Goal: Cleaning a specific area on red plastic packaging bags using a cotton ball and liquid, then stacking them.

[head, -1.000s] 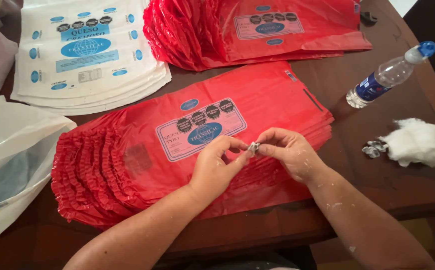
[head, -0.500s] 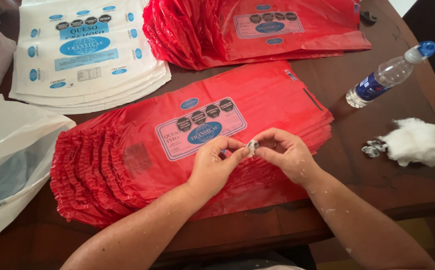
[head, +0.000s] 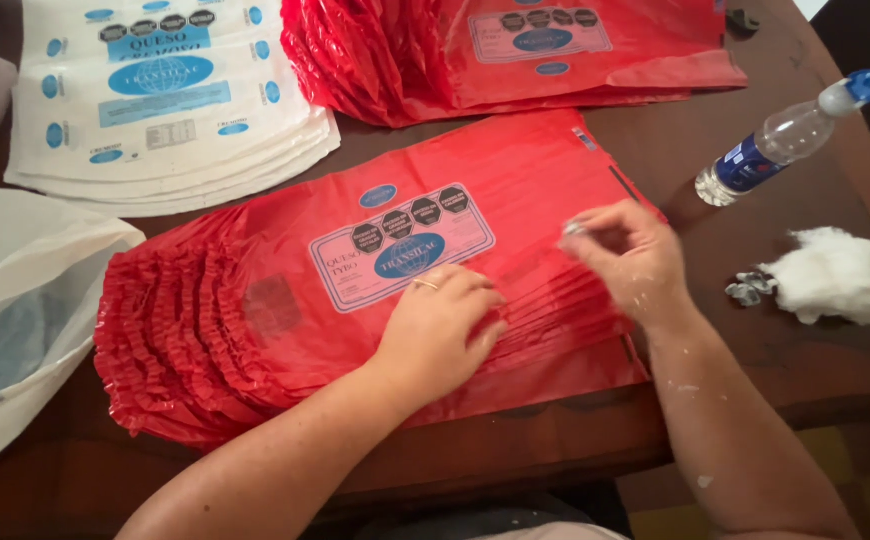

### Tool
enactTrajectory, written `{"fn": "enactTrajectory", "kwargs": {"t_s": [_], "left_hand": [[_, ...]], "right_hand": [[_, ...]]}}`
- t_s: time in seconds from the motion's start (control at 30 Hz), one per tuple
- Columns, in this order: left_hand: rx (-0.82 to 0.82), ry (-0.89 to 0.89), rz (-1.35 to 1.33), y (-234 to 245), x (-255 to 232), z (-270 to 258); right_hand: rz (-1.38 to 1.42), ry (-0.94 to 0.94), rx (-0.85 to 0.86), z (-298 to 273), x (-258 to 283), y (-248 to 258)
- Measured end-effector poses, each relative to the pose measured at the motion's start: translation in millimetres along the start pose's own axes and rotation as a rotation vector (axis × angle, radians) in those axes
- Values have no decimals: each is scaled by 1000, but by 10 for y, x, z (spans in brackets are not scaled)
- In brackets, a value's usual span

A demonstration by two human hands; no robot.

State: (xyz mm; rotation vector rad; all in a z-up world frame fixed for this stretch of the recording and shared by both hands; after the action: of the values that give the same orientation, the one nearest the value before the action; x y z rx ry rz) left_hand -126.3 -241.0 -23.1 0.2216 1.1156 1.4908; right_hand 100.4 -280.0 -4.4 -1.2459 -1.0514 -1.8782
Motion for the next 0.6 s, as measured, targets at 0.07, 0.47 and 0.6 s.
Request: {"fn": "enactTrajectory", "kwargs": {"t_s": [0.07, 0.47, 0.6], "left_hand": [[69, -16, 56, -13, -50, -82], [393, 68, 197, -421, 76, -305], [364, 23, 202, -390, 64, -304]], "right_hand": [[-195, 104, -10, 23, 23, 36], [-727, 752, 355, -379, 17, -733], [-843, 829, 379, -392, -104, -752]]}}
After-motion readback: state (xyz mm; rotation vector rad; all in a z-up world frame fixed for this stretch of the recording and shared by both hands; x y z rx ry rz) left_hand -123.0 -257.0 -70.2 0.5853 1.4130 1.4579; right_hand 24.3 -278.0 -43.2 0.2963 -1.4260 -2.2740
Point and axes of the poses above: each hand's wrist, its own z-axis towards the middle knuckle, its own y-axis out of the back of the hand, x = y × z, the point moved 6 cm from there along z, towards the middle knuckle, and after that the axes turned 1 degree about -y, right-handed, at the moved point
